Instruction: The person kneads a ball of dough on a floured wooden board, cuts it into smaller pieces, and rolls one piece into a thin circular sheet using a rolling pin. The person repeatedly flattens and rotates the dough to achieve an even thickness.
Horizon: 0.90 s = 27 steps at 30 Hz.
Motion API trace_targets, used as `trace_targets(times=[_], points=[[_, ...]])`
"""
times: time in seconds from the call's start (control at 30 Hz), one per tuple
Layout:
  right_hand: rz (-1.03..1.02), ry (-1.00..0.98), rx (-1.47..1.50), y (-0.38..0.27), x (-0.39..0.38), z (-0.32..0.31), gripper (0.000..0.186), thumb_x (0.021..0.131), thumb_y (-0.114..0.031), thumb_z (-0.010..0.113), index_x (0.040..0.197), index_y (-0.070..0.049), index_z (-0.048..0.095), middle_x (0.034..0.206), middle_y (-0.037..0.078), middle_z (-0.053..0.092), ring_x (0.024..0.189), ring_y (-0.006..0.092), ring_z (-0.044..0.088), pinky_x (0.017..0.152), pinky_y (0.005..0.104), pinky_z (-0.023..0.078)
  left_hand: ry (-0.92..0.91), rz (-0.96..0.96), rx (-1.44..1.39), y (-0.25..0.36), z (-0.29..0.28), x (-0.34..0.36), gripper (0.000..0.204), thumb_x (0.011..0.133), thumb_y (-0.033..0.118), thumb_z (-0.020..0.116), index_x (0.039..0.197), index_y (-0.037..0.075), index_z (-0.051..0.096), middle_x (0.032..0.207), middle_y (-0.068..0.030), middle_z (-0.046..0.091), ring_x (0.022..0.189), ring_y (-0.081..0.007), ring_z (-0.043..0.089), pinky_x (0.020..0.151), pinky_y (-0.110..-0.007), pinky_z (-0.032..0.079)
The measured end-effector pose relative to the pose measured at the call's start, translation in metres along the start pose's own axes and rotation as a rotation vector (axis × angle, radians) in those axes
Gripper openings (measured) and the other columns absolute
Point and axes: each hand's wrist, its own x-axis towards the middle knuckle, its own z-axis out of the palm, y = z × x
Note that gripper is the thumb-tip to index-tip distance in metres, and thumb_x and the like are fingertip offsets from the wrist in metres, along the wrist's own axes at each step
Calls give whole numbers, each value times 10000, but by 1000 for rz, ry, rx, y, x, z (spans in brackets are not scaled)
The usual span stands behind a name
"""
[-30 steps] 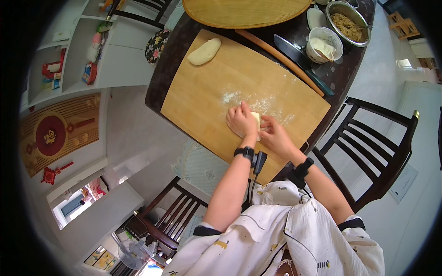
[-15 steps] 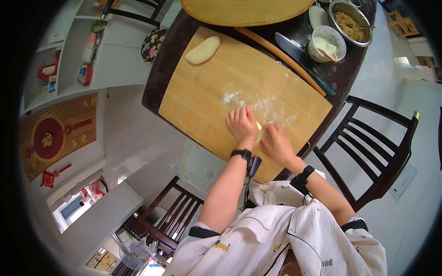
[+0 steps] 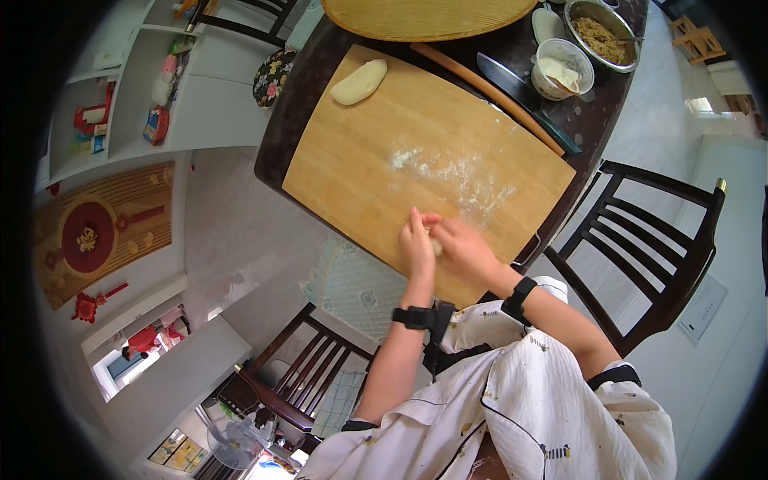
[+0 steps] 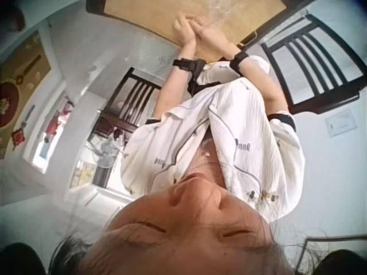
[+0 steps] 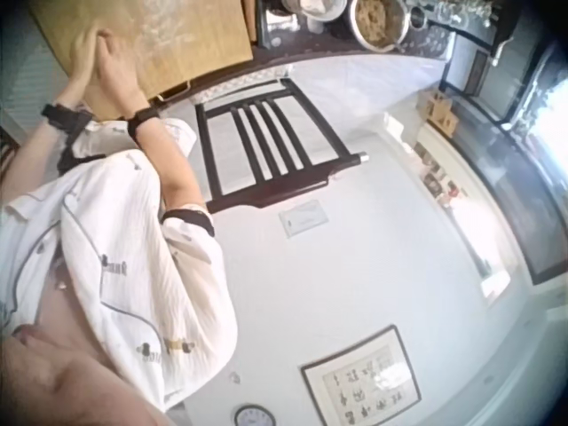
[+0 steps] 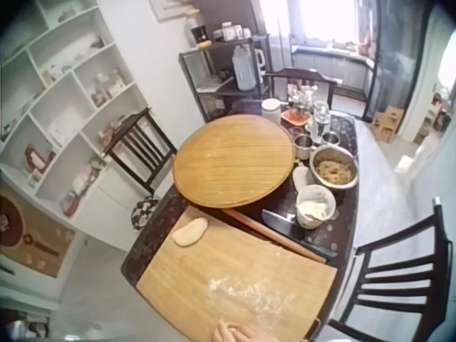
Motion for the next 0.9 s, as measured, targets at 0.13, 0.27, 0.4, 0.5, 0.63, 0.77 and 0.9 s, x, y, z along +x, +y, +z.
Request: trace_targets(times=[0.13, 0.27, 0.4, 0.5, 0.63, 0.77, 0.9], points=[[11, -28, 26, 5, -9, 3, 446, 709, 3, 652, 1143, -20, 551, 1085, 177, 588, 1037, 398, 557, 892, 434, 483, 441, 577, 479, -40, 8, 15, 395, 1013, 311, 424, 780, 98, 662, 793, -84, 631, 869, -281, 581, 821, -423, 447], [376, 151, 214, 8, -16, -1, 505, 768, 7, 676, 1253, -17, 539, 1093, 158, 600, 1059, 340, 575, 916, 395, 489, 433, 666, 927, -14, 20, 50, 325, 979, 270, 475, 768, 108, 662, 785, -50, 627, 855, -285, 569, 802, -436, 420], [562, 270, 715, 22, 4, 3, 495, 815, -13, 707, 1279, -9, 536, 1065, 126, 652, 958, 202, 629, 845, 331, 512, 419, 506, 833, 25, 41, 85, 378, 999, 313, 456, 792, 83, 674, 837, -54, 673, 808, -290, 610, 740, -425, 447], [663, 250, 798, 45, 24, 0, 473, 825, -24, 712, 1266, 0, 543, 1046, 113, 677, 885, 148, 634, 796, 290, 515, 162, 251, 486, 42, 36, 86, 466, 1024, 369, 410, 866, 33, 692, 903, -87, 713, 819, -271, 660, 733, -388, 485], [278, 209, 91, 30, 25, -19, 369, 766, 38, 647, 1122, -19, 574, 1007, 168, 595, 941, 331, 591, 817, 396, 499, -191, 208, 27, 23, 16, 46, 588, 1050, 428, 335, 982, -32, 696, 994, -140, 728, 909, -239, 689, 793, -339, 513], [-29, -3, 131, 2, 5, -4, 391, 723, 74, 567, 1100, -25, 541, 1033, 183, 554, 983, 396, 544, 843, 447, 472, 19, 135, -116, -2, 7, 5, 458, 1040, 333, 378, 942, 25, 703, 970, -101, 722, 895, -256, 662, 796, -355, 496], [227, 185, 64, 12, -4, 3, 489, 718, 78, 557, 1195, -16, 508, 1040, 189, 542, 982, 391, 537, 873, 416, 479, 233, 975, 683, -22, 11, 33, 207, 923, 193, 513, 807, 108, 661, 835, -65, 672, 841, -294, 597, 762, -403, 449]])
